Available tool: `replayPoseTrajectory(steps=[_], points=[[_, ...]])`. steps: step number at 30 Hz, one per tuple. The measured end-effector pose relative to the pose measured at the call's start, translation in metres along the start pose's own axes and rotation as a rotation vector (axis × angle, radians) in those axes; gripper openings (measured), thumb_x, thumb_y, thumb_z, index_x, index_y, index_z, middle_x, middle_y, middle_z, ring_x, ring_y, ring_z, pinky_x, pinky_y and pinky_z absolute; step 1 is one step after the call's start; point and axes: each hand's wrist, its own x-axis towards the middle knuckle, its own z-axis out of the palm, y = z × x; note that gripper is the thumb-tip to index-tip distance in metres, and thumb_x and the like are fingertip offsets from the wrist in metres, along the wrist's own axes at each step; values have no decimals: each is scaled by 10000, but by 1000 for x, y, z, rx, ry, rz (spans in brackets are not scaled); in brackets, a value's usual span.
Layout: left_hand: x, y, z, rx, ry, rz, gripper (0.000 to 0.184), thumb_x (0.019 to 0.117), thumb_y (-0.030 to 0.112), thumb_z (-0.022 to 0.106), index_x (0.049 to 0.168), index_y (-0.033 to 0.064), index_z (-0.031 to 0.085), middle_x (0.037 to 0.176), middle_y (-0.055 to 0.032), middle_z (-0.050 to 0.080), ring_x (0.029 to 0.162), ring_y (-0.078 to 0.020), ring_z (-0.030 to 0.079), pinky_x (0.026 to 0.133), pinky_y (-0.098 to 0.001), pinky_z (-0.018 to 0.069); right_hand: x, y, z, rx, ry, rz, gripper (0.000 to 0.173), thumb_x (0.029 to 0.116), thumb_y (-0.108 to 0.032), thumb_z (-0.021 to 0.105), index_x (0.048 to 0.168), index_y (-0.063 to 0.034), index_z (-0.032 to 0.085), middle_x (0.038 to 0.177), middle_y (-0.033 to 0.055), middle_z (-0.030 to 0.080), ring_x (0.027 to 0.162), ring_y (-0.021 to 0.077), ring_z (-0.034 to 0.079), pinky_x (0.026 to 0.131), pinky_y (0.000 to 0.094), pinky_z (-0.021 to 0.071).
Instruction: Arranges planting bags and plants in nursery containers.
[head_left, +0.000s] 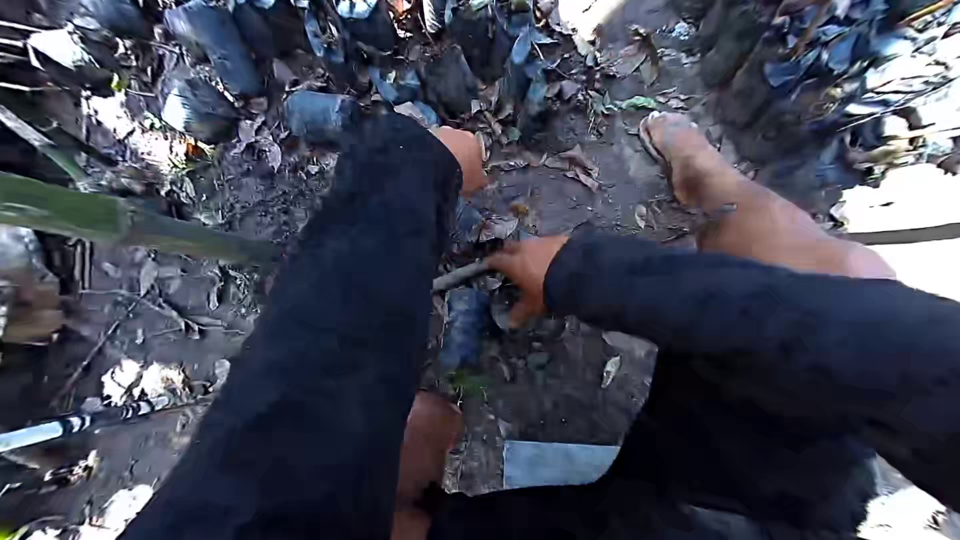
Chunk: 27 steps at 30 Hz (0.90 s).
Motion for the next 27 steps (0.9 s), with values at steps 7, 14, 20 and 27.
replayPoseTrajectory(steps=[7,14,20,27], points=[[-22,-11,6,-56,-77,-85,409,1057,305,554,1290,-21,641,1240,-311,643,1208,-495,598,1010,-693,439,171,55,148,55,246,-276,889,727,-85,867,1511,-255,483,1619,272,295,1443,604,269,895,805,435],[-41,-27,62,-470,87,119,936,826,224,865,1585,111,328,1315,-218,631,1141,-357,671,961,-565,558,104,86,35,445,532,-239,768,705,-328,933,1399,-210,627,1369,217,607,1249,426,584,1016,669,469],[-40,34,58,-479,714,93,1378,573,606,924,1598,-11,242,1590,-285,353,1458,-437,384,1157,-621,360,32,122,-64,731,870,-10,663,770,-598,830,1200,-112,693,996,154,735,956,341,708,879,636,545],[-18,51,25,-893,987,277,1164,551,519,967,1432,-46,458,1248,-142,676,1159,-140,661,1043,-355,546,-13,165,-68,702,865,-443,1044,703,-555,868,1566,-187,411,1460,155,519,1284,298,556,1032,558,498]])
